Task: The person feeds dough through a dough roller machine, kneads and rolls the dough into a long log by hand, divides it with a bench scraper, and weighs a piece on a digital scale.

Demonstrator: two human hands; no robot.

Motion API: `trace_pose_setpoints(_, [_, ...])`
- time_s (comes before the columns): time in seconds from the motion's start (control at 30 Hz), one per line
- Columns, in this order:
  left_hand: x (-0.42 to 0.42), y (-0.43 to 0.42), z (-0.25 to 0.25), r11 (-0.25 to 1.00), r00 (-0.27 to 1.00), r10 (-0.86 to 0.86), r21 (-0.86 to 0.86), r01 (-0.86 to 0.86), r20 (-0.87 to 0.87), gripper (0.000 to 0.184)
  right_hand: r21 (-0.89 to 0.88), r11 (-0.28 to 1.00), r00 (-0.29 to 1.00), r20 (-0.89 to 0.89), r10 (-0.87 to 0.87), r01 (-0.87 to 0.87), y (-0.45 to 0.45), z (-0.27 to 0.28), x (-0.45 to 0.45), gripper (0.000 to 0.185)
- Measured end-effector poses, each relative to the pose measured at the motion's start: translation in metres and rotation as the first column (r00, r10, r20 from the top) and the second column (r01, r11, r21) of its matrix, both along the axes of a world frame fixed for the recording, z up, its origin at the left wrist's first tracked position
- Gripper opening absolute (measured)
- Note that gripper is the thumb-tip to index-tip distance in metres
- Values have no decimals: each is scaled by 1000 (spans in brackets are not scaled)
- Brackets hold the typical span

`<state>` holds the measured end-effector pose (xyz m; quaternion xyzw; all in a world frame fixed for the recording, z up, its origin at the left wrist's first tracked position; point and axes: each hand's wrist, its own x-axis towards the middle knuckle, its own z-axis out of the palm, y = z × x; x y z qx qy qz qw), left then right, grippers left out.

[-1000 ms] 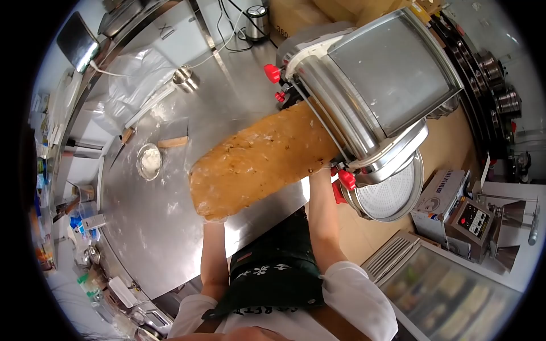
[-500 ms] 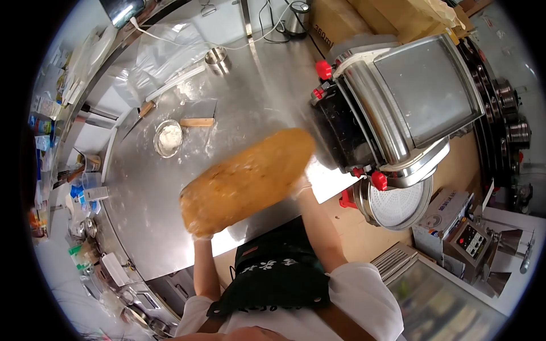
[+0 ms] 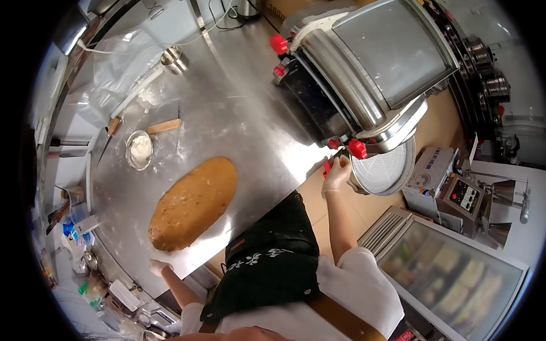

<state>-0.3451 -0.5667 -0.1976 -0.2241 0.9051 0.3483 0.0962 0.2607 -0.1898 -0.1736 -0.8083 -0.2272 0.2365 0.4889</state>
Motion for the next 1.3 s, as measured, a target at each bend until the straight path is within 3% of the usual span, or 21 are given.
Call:
trace_pose_setpoints(0.07, [19, 8, 23, 978, 997, -81, -191, 78, -7, 50, -49, 999, 997, 77, -13, 17, 14, -4, 11, 12])
trace_pose_setpoints(0.13, [29, 3, 6, 986, 994, -65, -155, 52, -82, 46, -147, 989, 995, 99, 32, -17, 23, -19, 25, 20])
trace_pose_setpoints(0.17, [29, 1, -3, 995, 996, -36, -95, 29, -78, 44, -241, 970, 997, 56, 50, -35, 26, -26, 31, 28])
trace_pose_setpoints(0.23, [36, 5, -7, 999, 998, 26, 26, -24, -63, 39, -221, 973, 988, 122, 89, -60, 28, -39, 35, 22])
trace_pose_setpoints(0.3, [29, -18, -36, 935, 999, 8, 355, 11, -54, 17, -244, 965, 964, 219, 152, -97, 32, -52, 42, 19])
trace_pose_setpoints(0.33, [45, -7, -25, 900, 999, 14, 436, 9, -50, 12, -243, 965, 959, 233, 160, -102, 34, -66, 49, 15])
trace_pose_setpoints(0.37, [35, -36, -49, 871, 979, -160, 449, 199, -124, 16, -241, 965, 956, 241, 166, -106, 35, -74, 52, 14])
trace_pose_setpoints(0.4, [56, -13, -34, 911, 985, -20, 403, 88, -171, 9, -240, 964, 952, 250, 175, -115, 33, -74, 51, 14])
trace_pose_setpoints(0.5, [78, -1, -15, 929, 973, -18, 355, 101, -229, 12, -142, 981, 901, 395, 178, -132, 13, -56, 23, 14])
trace_pose_setpoints(0.57, [90, 5, -8, 933, 963, -40, 336, 132, -267, 15, -76, 925, 804, 470, 364, -373, -11, -49, -23, 13])
trace_pose_setpoints(0.63, [100, 11, -5, 935, 950, -86, 304, 180, -300, 19, -68, 724, 620, 466, 631, -686, -38, -47, -86, 13])
trace_pose_setpoints(0.7, [107, 19, -6, 935, 931, -139, 265, 236, -338, 22, -81, 355, 289, 426, 857, -931, -59, -44, -160, 13])
trace_pose_setpoints(0.8, [115, 28, -7, 923, 893, -223, 210, 322, -390, 28, -178, -28, -118, 520, 846, -984, -74, -53, -245, 13])
trace_pose_setpoints(0.93, [122, 34, 1, 854, 780, -431, 75, 516, -454, 33, -268, -135, -277, 614, 739, -954, -78, -55, -284, 14])
trace_pose_setpoints(1.0, [124, 45, 7, 750, 642, -624, -110, 653, -446, 43, -355, -134, -343, 634, 693, -925, -84, -47, -284, 21])
trace_pose_setpoints(1.1, [138, 74, 11, 405, 345, -911, -329, 853, -226, 59, -557, -73, -471, 616, 632, -827, -95, -27, -286, 31])
trace_pose_setpoints(1.2, [158, 97, 8, 64, 94, -994, -373, 925, 62, 76, -617, -64, -506, 577, 641, -784, -97, -29, -290, 35])
trace_pose_setpoints(1.3, [157, 101, 6, -82, -23, -981, -302, 950, 194, 93, -611, -46, -482, 574, 662, -790, -96, -18, -298, 35])
